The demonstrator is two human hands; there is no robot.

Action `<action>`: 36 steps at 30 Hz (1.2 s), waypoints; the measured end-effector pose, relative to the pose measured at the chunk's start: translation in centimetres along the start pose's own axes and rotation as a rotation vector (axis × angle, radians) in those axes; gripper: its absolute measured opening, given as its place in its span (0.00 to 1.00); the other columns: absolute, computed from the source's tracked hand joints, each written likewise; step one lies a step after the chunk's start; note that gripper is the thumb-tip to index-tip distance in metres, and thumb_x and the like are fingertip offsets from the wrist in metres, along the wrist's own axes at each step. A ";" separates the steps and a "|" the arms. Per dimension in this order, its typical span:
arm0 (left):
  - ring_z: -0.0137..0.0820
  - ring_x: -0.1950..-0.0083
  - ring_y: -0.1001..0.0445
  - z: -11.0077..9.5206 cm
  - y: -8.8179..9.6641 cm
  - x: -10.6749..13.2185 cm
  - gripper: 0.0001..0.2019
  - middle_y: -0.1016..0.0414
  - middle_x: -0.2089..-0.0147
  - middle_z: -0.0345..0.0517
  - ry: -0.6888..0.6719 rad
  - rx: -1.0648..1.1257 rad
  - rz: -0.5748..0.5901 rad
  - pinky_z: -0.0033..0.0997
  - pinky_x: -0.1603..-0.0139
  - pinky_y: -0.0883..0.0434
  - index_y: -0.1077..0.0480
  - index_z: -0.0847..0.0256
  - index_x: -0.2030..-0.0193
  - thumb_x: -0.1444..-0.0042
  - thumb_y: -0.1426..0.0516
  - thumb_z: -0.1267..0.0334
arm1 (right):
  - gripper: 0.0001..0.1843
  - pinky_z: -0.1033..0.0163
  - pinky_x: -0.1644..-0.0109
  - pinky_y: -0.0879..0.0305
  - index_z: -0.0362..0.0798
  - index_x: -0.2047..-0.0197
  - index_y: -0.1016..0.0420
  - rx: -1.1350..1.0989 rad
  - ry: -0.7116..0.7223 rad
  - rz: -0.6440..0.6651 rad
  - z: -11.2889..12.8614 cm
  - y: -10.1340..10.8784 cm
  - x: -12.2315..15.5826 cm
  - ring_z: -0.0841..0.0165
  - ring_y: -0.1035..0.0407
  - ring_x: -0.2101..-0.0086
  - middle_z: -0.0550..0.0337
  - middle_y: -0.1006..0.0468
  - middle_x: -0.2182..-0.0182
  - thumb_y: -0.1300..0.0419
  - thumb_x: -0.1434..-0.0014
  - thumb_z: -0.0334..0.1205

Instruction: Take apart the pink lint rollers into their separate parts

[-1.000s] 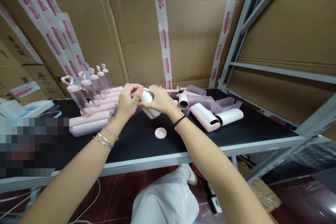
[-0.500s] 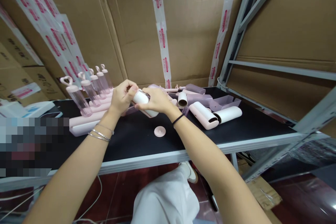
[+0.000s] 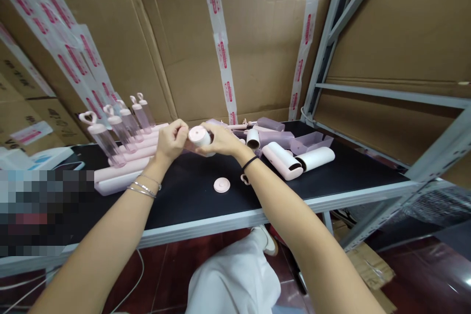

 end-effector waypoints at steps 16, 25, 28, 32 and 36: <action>0.39 0.45 0.28 2.0 -5.2 1.8 0.31 0.30 0.42 0.57 0.289 0.570 0.205 0.35 0.54 0.26 0.38 0.60 0.44 0.45 0.47 0.38 | 0.39 0.60 0.56 0.36 0.44 0.56 0.32 -0.018 -0.125 -0.086 -2.0 0.3 -0.3 0.64 0.32 0.60 0.51 0.26 0.59 0.53 0.46 0.73; 0.33 0.54 0.26 3.1 -6.3 2.1 0.27 0.27 0.53 0.52 0.460 0.640 0.138 0.33 0.57 0.26 0.37 0.62 0.54 0.55 0.36 0.49 | 0.27 0.60 0.54 0.39 0.48 0.63 0.36 0.109 -0.099 -0.133 -2.3 -0.2 -0.1 0.65 0.34 0.61 0.54 0.28 0.63 0.64 0.35 0.60; 0.35 0.52 0.26 3.4 -5.5 1.9 0.27 0.27 0.52 0.53 0.454 0.571 -0.026 0.34 0.56 0.26 0.37 0.63 0.53 0.55 0.36 0.49 | 0.17 0.61 0.55 0.40 0.48 0.61 0.36 0.190 -0.078 -0.199 -1.4 0.6 0.0 0.65 0.33 0.60 0.54 0.27 0.62 0.59 0.34 0.50; 0.39 0.49 0.27 3.0 -3.5 1.5 0.26 0.28 0.50 0.54 0.374 0.424 -0.150 0.37 0.51 0.27 0.35 0.63 0.47 0.48 0.41 0.50 | 0.14 0.62 0.61 0.43 0.49 0.61 0.34 0.274 -0.035 -0.175 -0.1 1.2 0.2 0.66 0.33 0.68 0.58 0.27 0.69 0.58 0.35 0.44; 0.41 0.44 0.30 1.4 -2.0 1.1 0.28 0.30 0.47 0.55 0.152 0.025 -0.064 0.40 0.41 0.34 0.34 0.63 0.42 0.50 0.39 0.57 | 0.12 0.64 0.64 0.46 0.49 0.65 0.32 0.339 -0.004 -0.130 0.2 1.0 0.2 0.67 0.34 0.70 0.59 0.26 0.70 0.55 0.36 0.41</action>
Point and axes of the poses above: each hand's wrist, its own x-axis away from the middle knuckle, its own y-axis out of the back of the hand, z = x × y, the point moved 5 cm from there along -x, towards the middle knuckle
